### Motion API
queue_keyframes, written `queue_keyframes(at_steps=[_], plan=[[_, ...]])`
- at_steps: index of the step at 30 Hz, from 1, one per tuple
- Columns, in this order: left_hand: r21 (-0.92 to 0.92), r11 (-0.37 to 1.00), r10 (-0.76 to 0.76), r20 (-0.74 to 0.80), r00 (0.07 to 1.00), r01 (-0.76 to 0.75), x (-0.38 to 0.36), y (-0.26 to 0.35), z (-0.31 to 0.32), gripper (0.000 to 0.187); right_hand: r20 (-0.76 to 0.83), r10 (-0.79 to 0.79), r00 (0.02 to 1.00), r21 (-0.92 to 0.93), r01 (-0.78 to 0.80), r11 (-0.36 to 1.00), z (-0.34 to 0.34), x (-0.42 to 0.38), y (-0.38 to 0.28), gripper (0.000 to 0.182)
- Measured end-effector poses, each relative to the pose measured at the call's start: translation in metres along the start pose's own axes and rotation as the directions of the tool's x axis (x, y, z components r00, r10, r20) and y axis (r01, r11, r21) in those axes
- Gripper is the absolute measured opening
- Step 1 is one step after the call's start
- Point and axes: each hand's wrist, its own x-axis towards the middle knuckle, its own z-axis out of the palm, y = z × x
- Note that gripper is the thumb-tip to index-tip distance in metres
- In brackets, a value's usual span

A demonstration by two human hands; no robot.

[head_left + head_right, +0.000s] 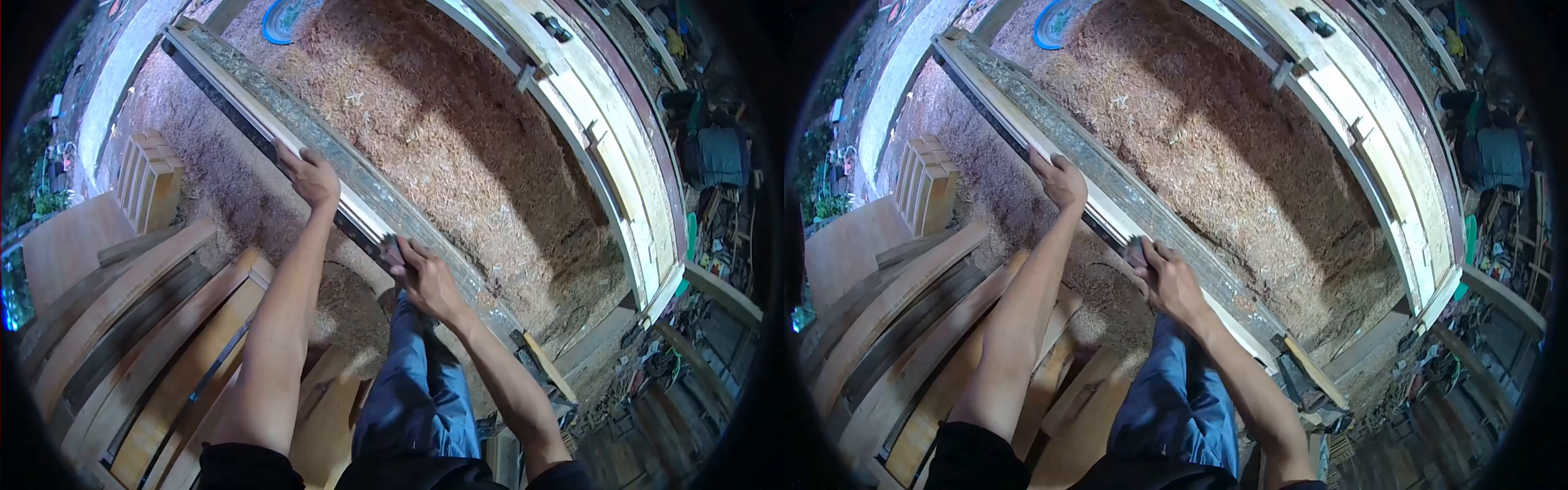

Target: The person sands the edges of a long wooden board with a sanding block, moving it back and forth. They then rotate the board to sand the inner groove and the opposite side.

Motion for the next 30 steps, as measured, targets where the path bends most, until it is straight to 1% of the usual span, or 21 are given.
queue_keyframes(at_steps=[1, 3, 6, 7, 10, 11, 12, 14, 15, 17, 19, 21, 23, 25, 26, 27, 28, 29, 30], plan=[[-0.006, 1.000, -0.003, 0.003, 1.000, 0.003, 0.001, 0.004, 0.000, 0.054, -0.031, -0.038, 0.999, -0.005, 0.038, 0.999, -0.004, -0.016, 0.012, 0.051], [-0.013, 1.000, -0.027, 0.013, 1.000, 0.027, -0.002, 0.007, -0.004, 0.053, -0.019, 0.023, 1.000, 0.006, -0.023, 1.000, -0.015, -0.066, 0.034, 0.051], [0.000, 0.999, 0.052, -0.028, 0.998, -0.052, -0.001, -0.002, -0.001, 0.053, 0.004, 0.074, 0.997, -0.033, -0.074, 0.997, -0.034, -0.118, 0.050, 0.051], [-0.008, 1.000, -0.010, 0.015, 1.000, 0.010, 0.000, -0.003, -0.001, 0.055, 0.010, 0.085, 0.996, -0.049, -0.085, 0.995, -0.035, -0.125, 0.050, 0.051], [0.050, 0.990, 0.131, -0.051, 0.990, -0.129, 0.003, -0.017, 0.006, 0.055, -0.036, 0.036, 0.999, -0.097, -0.039, 0.995, -0.020, -0.100, 0.044, 0.052], [0.022, 0.996, 0.092, -0.025, 0.995, -0.091, 0.005, -0.018, 0.006, 0.057, -0.085, 0.004, 0.996, -0.073, -0.010, 0.997, -0.009, -0.086, 0.041, 0.052], [0.034, 0.997, 0.075, -0.018, 0.997, -0.074, 0.005, -0.015, 0.003, 0.058, -0.140, -0.030, 0.990, -0.056, 0.023, 0.998, 0.003, -0.065, 0.036, 0.052], [0.045, 0.998, 0.043, 0.006, 0.999, -0.043, 0.001, -0.007, 0.001, 0.060, -0.189, -0.072, 0.979, -0.037, 0.066, 0.997, 0.020, -0.015, 0.017, 0.050], [0.045, 0.995, 0.088, -0.008, 0.996, -0.088, 0.008, -0.023, 0.007, 0.062, -0.188, -0.085, 0.979, -0.031, 0.080, 0.996, 0.017, -0.021, 0.019, 0.050], [0.066, 0.992, 0.105, -0.013, 0.994, -0.104, 0.006, -0.022, 0.006, 0.062, -0.166, -0.104, 0.981, -0.010, 0.104, 0.995, 0.011, -0.040, 0.026, 0.049], [0.078, 0.993, 0.095, -0.023, 0.995, -0.093, 0.007, -0.019, 0.007, 0.063, -0.164, -0.033, 0.986, -0.053, 0.024, 0.998, 0.003, -0.088, 0.047, 0.048], [0.084, 0.993, 0.084, -0.019, 0.996, -0.082, 0.004, -0.017, 0.006, 0.063, -0.101, 0.106, 0.989, -0.061, -0.112, 0.992, -0.014, -0.140, 0.065, 0.051], [0.090, 0.992, 0.097, -0.034, 0.995, -0.094, 0.010, -0.020, 0.008, 0.064, -0.058, 0.126, 0.990, -0.046, -0.129, 0.991, -0.031, -0.171, 0.072, 0.052], [0.103, 0.987, 0.125, -0.050, 0.991, -0.120, 0.011, -0.025, 0.010, 0.064, -0.066, 0.107, 0.992, -0.087, -0.113, 0.990, -0.028, -0.165, 0.070, 0.053], [0.103, 0.991, 0.087, -0.028, 0.996, -0.083, 0.011, -0.027, 0.009, 0.065, -0.073, 0.104, 0.992, -0.107, -0.111, 0.988, -0.025, -0.162, 0.067, 0.053], [0.100, 0.994, 0.049, -0.006, 0.999, -0.048, 0.010, -0.020, 0.005, 0.065, -0.123, 0.032, 0.992, -0.102, -0.044, 0.994, -0.015, -0.150, 0.068, 0.053], [0.095, 0.995, 0.014, 0.022, 1.000, -0.016, 0.007, -0.014, 0.005, 0.066, -0.147, 0.024, 0.989, -0.122, -0.042, 0.992, -0.006, -0.132, 0.059, 0.055], [0.066, 0.994, 0.093, -0.004, 0.996, -0.092, 0.011, -0.023, 0.009, 0.068, -0.208, -0.035, 0.978, -0.115, 0.011, 0.993, 0.009, -0.111, 0.054, 0.055], [0.063, 0.998, 0.022, 0.044, 0.999, -0.025, 0.003, -0.008, 0.000, 0.069, -0.258, -0.089, 0.962, -0.069, 0.073, 0.995, 0.014, -0.084, 0.041, 0.052]])
